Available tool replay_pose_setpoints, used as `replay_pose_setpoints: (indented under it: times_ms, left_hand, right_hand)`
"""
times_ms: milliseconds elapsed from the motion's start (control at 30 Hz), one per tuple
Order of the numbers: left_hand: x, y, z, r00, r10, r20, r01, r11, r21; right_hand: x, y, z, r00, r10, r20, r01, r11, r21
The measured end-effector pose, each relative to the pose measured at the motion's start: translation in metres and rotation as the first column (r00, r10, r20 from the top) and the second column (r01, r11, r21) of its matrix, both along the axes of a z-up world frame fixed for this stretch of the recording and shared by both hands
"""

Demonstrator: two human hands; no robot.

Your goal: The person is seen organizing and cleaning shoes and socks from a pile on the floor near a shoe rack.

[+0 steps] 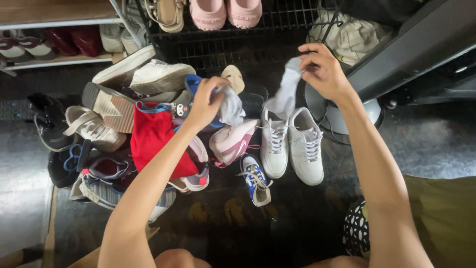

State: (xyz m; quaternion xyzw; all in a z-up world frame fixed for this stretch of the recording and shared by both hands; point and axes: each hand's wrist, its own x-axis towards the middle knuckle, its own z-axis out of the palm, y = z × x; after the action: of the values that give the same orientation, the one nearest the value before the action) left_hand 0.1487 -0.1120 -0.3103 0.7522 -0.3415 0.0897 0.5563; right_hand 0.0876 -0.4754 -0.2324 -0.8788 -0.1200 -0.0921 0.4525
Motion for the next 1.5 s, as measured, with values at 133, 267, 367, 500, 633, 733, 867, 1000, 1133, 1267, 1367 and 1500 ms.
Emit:
replay_pose_setpoints:
  times_ms: [133, 267, 367, 500, 633, 733, 867, 1000, 1133, 1267, 1367, 1500]
  left_hand:
    - [-0.003, -0.011, 0.007, 0.992, -0.067, -0.108, 0.064, 0.997, -0.031]
    - [-0.001, -0.018, 0.002, 0.982, -0.107, -0.158, 0.093, 0.991, -0.092]
    - [-0.012, -0.018, 0.029, 0.947, -0.172, -0.271, 0.124, 0.975, -0.184]
    - [-0.019, -0.02, 0.048, 0.93, -0.183, -0.319, 0.155, 0.981, -0.113]
    - [-0.014, -0.027, 0.037, 0.964, -0.216, -0.156, 0.207, 0.976, -0.07]
    - [-0.01, -0.03, 0.027, 0.978, -0.169, -0.121, 0.165, 0.985, -0.041]
    - [-0.007, -0.027, 0.025, 0.982, -0.133, -0.136, 0.122, 0.989, -0.086]
    - [-0.008, -0.024, 0.032, 0.959, -0.189, -0.21, 0.155, 0.973, -0.17]
    - [-0.008, -0.023, 0.037, 0.94, -0.217, -0.261, 0.155, 0.958, -0.24]
    - [-0.004, -0.019, 0.034, 0.968, -0.141, -0.209, 0.092, 0.969, -0.229]
    - [0.005, -0.004, 0.043, 0.987, -0.016, -0.162, -0.021, 0.974, -0.225]
    - [0.011, 0.002, 0.031, 0.974, -0.039, -0.224, -0.017, 0.969, -0.247]
  right_hand:
    - [-0.003, 0.036, 0.016, 0.985, 0.142, 0.093, -0.153, 0.981, 0.117]
    - [-0.007, 0.065, 0.025, 0.983, 0.162, 0.085, -0.17, 0.98, 0.1]
    - [-0.003, 0.069, 0.012, 0.984, 0.157, 0.083, -0.162, 0.985, 0.053]
    - [-0.004, 0.083, 0.0, 0.972, 0.23, 0.043, -0.234, 0.961, 0.148]
    - [-0.009, 0.104, 0.002, 0.962, 0.273, 0.032, -0.274, 0.949, 0.154]
    - [-0.007, 0.111, -0.004, 0.955, 0.288, 0.068, -0.296, 0.937, 0.187]
    - [-0.009, 0.113, -0.011, 0.974, 0.193, 0.118, -0.216, 0.95, 0.224]
    - [0.01, 0.088, -0.067, 0.992, 0.101, -0.082, -0.087, 0.983, 0.16]
    - [0.013, 0.085, -0.107, 0.964, 0.244, -0.103, -0.239, 0.969, 0.056]
    - [0.008, 0.079, -0.127, 0.947, 0.115, -0.3, -0.079, 0.988, 0.13]
    - [0.016, 0.061, -0.135, 0.965, 0.075, -0.252, -0.078, 0.997, -0.003]
    - [0.016, 0.052, -0.131, 0.985, 0.075, -0.158, -0.092, 0.99, -0.105]
